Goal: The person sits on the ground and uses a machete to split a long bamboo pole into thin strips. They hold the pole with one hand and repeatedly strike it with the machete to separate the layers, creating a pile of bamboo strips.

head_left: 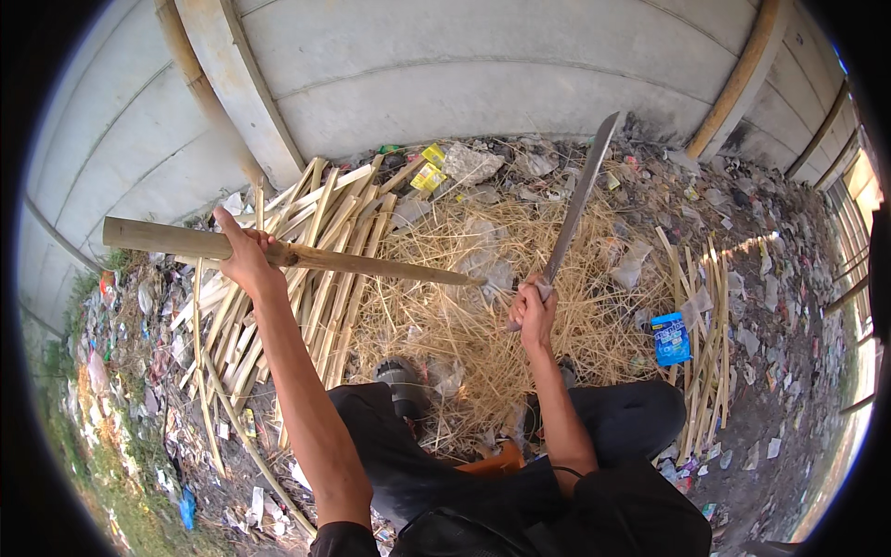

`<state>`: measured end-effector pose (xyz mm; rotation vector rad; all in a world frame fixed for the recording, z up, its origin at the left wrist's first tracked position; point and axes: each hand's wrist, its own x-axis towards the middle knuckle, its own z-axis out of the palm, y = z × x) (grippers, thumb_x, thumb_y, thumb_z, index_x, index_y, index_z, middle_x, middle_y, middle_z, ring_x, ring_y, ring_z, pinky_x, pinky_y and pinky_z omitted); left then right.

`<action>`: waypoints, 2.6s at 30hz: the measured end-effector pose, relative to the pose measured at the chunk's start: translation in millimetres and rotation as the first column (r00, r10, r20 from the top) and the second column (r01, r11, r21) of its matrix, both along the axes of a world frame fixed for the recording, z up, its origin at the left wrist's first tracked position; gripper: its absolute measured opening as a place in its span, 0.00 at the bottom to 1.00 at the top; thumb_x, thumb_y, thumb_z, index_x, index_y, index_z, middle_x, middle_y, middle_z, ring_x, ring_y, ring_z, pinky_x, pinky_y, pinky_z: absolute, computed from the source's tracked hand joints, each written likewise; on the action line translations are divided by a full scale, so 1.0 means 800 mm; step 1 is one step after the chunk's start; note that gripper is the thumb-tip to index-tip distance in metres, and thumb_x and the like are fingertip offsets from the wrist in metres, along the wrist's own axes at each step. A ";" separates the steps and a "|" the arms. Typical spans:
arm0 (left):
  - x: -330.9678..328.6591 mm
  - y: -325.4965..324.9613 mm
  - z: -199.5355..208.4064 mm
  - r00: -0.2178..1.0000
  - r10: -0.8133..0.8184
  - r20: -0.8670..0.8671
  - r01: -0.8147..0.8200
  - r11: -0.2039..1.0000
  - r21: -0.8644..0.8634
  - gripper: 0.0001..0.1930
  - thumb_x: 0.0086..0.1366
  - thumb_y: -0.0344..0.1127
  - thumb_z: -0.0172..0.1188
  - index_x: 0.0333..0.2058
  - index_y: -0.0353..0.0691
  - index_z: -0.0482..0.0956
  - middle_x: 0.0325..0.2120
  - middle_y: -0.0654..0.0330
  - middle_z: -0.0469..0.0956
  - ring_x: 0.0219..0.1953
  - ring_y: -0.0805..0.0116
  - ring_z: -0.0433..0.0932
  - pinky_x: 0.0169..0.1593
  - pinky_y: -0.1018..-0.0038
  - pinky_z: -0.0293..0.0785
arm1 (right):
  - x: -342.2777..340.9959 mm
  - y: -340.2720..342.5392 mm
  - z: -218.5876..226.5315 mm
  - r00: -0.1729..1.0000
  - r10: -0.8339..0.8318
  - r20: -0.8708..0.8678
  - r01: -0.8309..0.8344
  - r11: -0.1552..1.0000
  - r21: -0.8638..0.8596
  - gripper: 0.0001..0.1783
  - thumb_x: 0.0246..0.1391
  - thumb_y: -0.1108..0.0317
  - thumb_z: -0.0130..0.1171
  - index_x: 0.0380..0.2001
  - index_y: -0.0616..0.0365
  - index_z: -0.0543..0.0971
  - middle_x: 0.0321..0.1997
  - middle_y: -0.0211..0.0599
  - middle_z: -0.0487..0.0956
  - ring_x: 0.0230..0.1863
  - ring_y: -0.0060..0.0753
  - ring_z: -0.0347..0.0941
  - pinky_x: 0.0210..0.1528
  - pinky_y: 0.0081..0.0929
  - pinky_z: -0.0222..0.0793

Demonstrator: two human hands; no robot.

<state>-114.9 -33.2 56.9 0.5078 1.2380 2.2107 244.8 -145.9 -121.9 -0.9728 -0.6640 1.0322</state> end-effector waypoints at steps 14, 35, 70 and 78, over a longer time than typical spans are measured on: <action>-0.020 0.007 -0.018 0.997 -0.073 0.005 0.072 0.997 0.038 0.24 0.70 0.56 0.62 0.26 0.44 0.67 0.18 0.68 0.61 0.20 0.75 0.61 0.27 0.74 0.67 | -0.036 -0.039 -0.198 0.967 0.212 -0.139 -0.252 0.743 -0.620 0.10 0.57 0.67 0.59 0.25 0.53 0.68 0.14 0.23 0.62 0.12 0.20 0.57 0.17 0.29 0.56; 0.042 0.016 -0.008 0.937 -0.232 -0.260 0.272 0.954 0.129 0.23 0.77 0.53 0.52 0.26 0.45 0.63 0.18 0.70 0.57 0.22 0.79 0.56 0.27 0.77 0.55 | -0.081 -0.077 -0.239 0.934 0.341 -0.111 -0.316 0.638 -0.702 0.11 0.51 0.68 0.59 0.20 0.54 0.69 0.12 0.28 0.67 0.11 0.24 0.61 0.16 0.32 0.57; 0.090 0.003 0.009 0.911 -0.400 -0.103 0.413 0.888 0.202 0.23 0.75 0.51 0.57 0.25 0.46 0.62 0.21 0.70 0.56 0.24 0.77 0.55 0.31 0.76 0.57 | 0.290 -0.118 -0.276 0.806 -0.055 0.590 0.522 0.536 -0.663 0.33 0.57 0.56 0.64 0.61 0.63 0.74 0.54 0.49 0.80 0.55 0.45 0.78 0.51 0.46 0.73; 0.055 -0.007 0.010 0.924 -0.353 -0.148 0.375 0.910 0.176 0.22 0.75 0.51 0.57 0.25 0.47 0.62 0.22 0.70 0.55 0.25 0.77 0.55 0.32 0.75 0.57 | 0.230 -0.136 0.069 0.828 0.309 -0.467 0.087 0.753 0.652 0.43 0.62 0.33 0.53 0.72 0.44 0.63 0.66 0.41 0.71 0.70 0.44 0.62 0.78 0.56 0.40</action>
